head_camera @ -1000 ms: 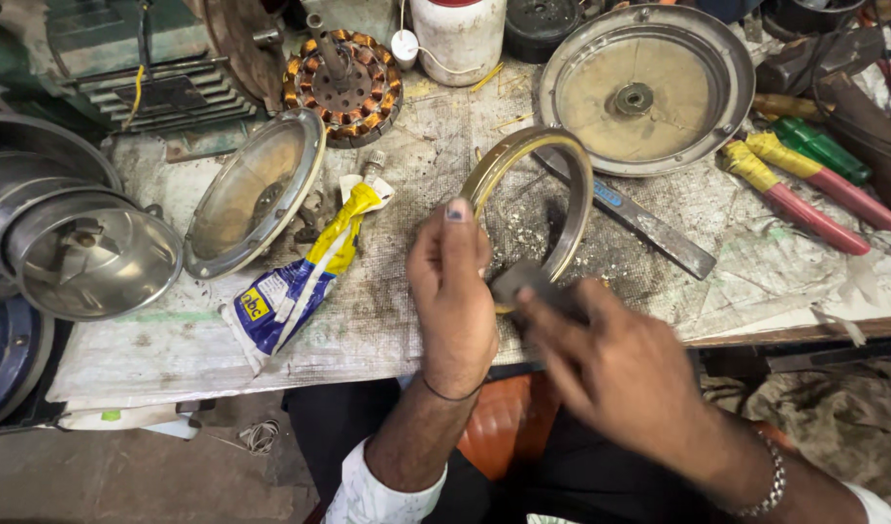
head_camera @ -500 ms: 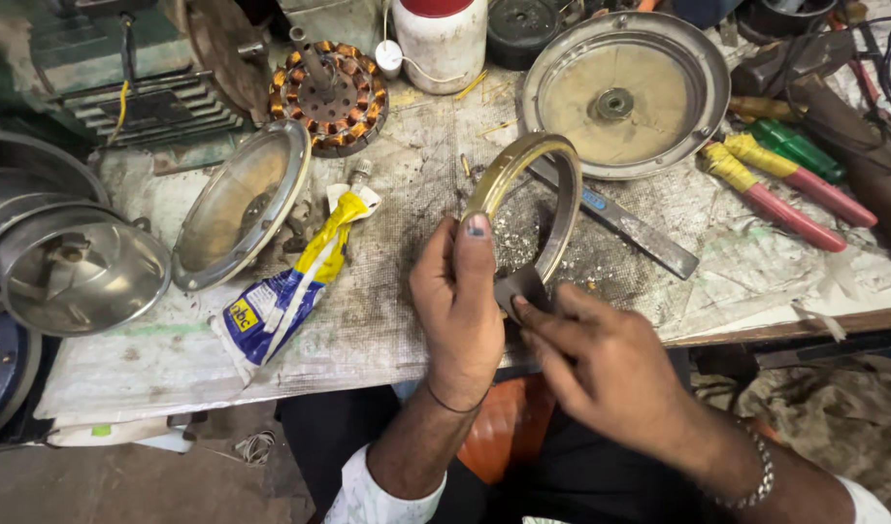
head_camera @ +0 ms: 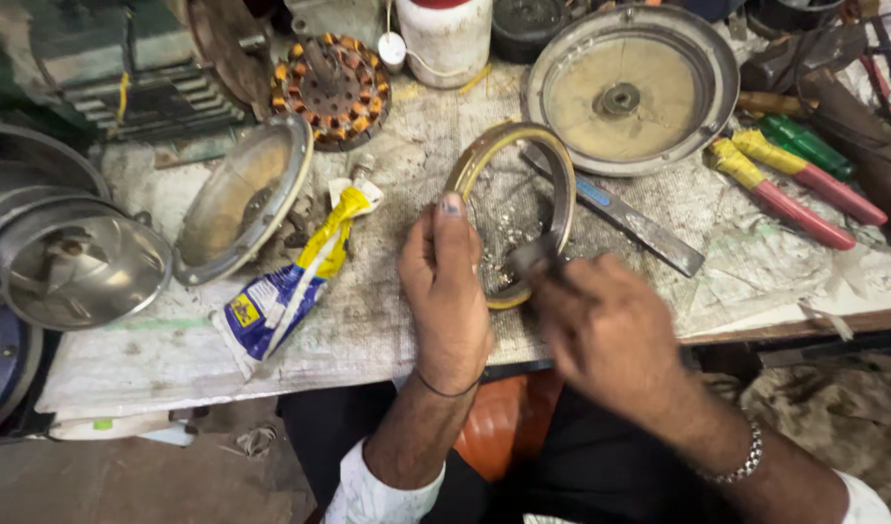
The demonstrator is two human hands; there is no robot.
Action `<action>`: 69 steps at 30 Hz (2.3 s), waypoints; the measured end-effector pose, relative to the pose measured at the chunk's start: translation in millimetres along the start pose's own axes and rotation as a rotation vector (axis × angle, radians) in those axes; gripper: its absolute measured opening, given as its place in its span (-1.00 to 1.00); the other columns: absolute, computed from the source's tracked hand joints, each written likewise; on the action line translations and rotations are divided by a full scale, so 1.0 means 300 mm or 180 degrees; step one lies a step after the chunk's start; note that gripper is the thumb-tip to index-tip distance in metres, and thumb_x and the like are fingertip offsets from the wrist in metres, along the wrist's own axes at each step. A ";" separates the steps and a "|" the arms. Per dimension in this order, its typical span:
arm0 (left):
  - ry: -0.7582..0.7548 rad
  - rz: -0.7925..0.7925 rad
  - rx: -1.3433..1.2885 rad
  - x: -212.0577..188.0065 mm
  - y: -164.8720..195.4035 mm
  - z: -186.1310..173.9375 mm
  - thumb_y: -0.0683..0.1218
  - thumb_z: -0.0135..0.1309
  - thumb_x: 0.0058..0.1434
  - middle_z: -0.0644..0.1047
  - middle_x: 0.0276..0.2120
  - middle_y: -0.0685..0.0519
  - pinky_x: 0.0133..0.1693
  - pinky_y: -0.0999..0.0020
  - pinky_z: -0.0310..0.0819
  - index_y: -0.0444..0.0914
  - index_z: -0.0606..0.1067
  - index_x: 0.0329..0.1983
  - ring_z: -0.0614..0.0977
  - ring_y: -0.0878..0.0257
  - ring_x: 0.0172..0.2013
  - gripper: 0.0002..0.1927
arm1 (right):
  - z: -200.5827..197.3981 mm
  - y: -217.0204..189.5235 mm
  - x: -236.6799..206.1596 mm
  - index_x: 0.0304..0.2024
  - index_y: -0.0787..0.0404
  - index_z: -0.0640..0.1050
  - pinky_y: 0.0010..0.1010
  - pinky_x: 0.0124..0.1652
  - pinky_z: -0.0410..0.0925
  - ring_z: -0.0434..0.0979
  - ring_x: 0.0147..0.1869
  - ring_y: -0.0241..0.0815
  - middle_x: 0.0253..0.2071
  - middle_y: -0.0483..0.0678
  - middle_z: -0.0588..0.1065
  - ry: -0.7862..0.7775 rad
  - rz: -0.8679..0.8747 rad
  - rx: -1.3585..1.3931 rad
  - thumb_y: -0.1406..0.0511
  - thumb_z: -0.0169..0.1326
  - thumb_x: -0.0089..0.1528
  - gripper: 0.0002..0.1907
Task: The person holds a brass-colored metal ring in the left hand and repeatedly files its inner surface with a metal file held in the right hand. The ring is rotated frequently to work around its circumference. Metal filings accumulate on the workbench.
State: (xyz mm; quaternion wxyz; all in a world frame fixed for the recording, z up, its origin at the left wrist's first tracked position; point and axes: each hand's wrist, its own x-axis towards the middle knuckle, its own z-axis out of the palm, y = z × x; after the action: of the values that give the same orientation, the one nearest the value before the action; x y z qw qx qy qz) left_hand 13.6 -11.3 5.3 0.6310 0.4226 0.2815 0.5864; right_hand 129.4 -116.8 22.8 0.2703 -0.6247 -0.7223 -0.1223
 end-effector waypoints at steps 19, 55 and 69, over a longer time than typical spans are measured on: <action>-0.0447 0.0237 0.0293 -0.012 0.010 -0.001 -0.07 -0.09 0.53 0.27 -0.54 0.25 -0.45 0.46 0.07 -0.23 0.36 -0.41 0.21 0.48 -0.49 -0.67 | -0.009 0.022 0.031 -0.14 0.31 0.62 -0.18 -0.30 0.31 0.42 -0.30 -0.01 -0.42 0.03 0.46 -0.0432 0.0253 0.0951 0.36 0.16 0.16 -0.77; -0.0578 0.0437 0.0793 -0.013 0.007 -0.009 -0.02 -0.01 0.49 0.27 -0.55 0.30 -0.47 0.46 0.05 -0.26 0.42 -0.39 0.21 0.52 -0.49 -0.68 | 0.002 0.119 0.017 -0.19 0.27 0.63 -0.03 -0.25 0.33 0.50 -0.28 0.11 -0.37 0.06 0.53 -0.0171 0.0406 -0.0018 0.35 0.18 0.14 -0.80; -0.0535 0.0175 0.0211 0.005 0.001 -0.007 -0.05 -0.05 0.50 0.25 -0.55 0.27 -0.48 0.47 0.03 -0.20 0.35 -0.44 0.19 0.50 -0.52 -0.67 | -0.022 0.143 0.028 -0.25 0.26 0.61 -0.08 -0.16 0.42 0.59 -0.22 0.10 -0.33 0.09 0.58 -0.0687 0.0579 0.0599 0.27 0.16 0.22 -0.83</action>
State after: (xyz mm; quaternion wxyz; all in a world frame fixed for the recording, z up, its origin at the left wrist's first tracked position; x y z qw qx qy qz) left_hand 12.1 -9.4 4.7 0.6218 0.4986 0.2351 0.5563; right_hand 171.8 -105.0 26.0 0.2584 -0.6690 -0.6959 0.0386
